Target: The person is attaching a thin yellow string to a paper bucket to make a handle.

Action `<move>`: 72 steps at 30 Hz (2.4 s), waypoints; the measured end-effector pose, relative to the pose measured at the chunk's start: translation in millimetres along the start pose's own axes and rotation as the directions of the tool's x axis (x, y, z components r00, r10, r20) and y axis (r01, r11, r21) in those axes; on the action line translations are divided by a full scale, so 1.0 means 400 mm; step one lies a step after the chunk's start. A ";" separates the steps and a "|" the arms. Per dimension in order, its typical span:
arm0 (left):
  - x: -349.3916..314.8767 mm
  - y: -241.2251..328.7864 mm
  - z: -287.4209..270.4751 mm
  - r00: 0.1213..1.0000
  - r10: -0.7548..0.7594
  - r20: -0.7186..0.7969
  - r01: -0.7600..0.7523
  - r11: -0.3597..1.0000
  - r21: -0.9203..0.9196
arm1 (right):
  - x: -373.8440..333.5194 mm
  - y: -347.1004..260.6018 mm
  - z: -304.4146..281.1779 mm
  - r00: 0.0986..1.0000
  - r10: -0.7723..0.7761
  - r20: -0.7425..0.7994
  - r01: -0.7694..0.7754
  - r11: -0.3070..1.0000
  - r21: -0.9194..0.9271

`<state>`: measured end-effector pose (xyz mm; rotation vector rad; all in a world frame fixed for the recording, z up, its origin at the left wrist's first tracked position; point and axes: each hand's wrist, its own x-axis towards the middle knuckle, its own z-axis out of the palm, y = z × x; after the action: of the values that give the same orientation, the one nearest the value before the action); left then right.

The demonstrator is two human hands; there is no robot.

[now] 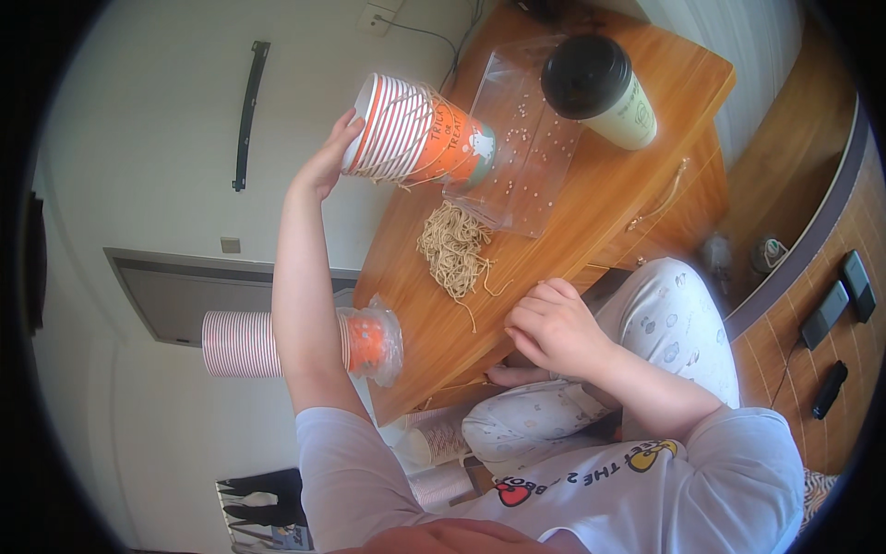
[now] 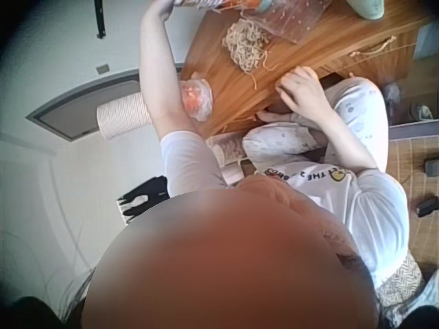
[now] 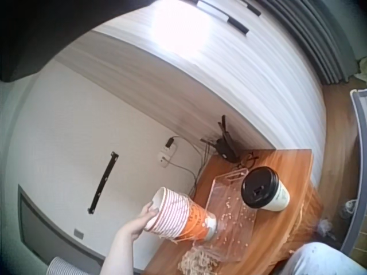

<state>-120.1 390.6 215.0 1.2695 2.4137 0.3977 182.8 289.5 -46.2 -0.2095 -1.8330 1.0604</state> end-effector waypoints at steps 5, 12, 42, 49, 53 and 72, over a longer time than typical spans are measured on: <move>-0.004 0.014 0.005 0.999 -0.032 0.033 0.032 0.999 -0.005 | -0.003 0.000 -0.003 1.000 0.005 0.024 -0.006 1.000 0.001; 0.004 -0.002 0.017 1.000 -0.002 0.028 0.004 0.998 -0.057 | -0.009 0.003 0.005 1.000 0.000 0.009 0.001 1.000 -0.017; -0.946 -0.608 -0.694 0.532 -0.299 -0.792 0.231 0.951 -0.204 | -0.011 -0.004 0.065 0.996 -0.052 -0.072 0.037 0.980 -0.194; -0.977 -0.527 -0.700 0.726 -0.270 -0.632 0.200 0.963 -0.181 | -0.015 -0.011 0.078 0.996 -0.031 -0.079 0.013 0.974 -0.225; -0.986 -0.492 -0.708 0.721 -0.206 -0.661 0.346 0.934 0.086 | -0.014 -0.015 0.081 0.996 -0.035 -0.080 0.014 0.968 -0.249; -0.974 -0.454 -0.727 0.714 -0.263 -0.649 0.412 0.907 0.087 | -0.014 -0.017 0.074 0.998 -0.026 -0.063 0.010 0.971 -0.241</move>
<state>-182.5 -53.8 475.6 0.7994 3.2747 0.5050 164.0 265.4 -49.2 -0.3665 -1.8980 0.8071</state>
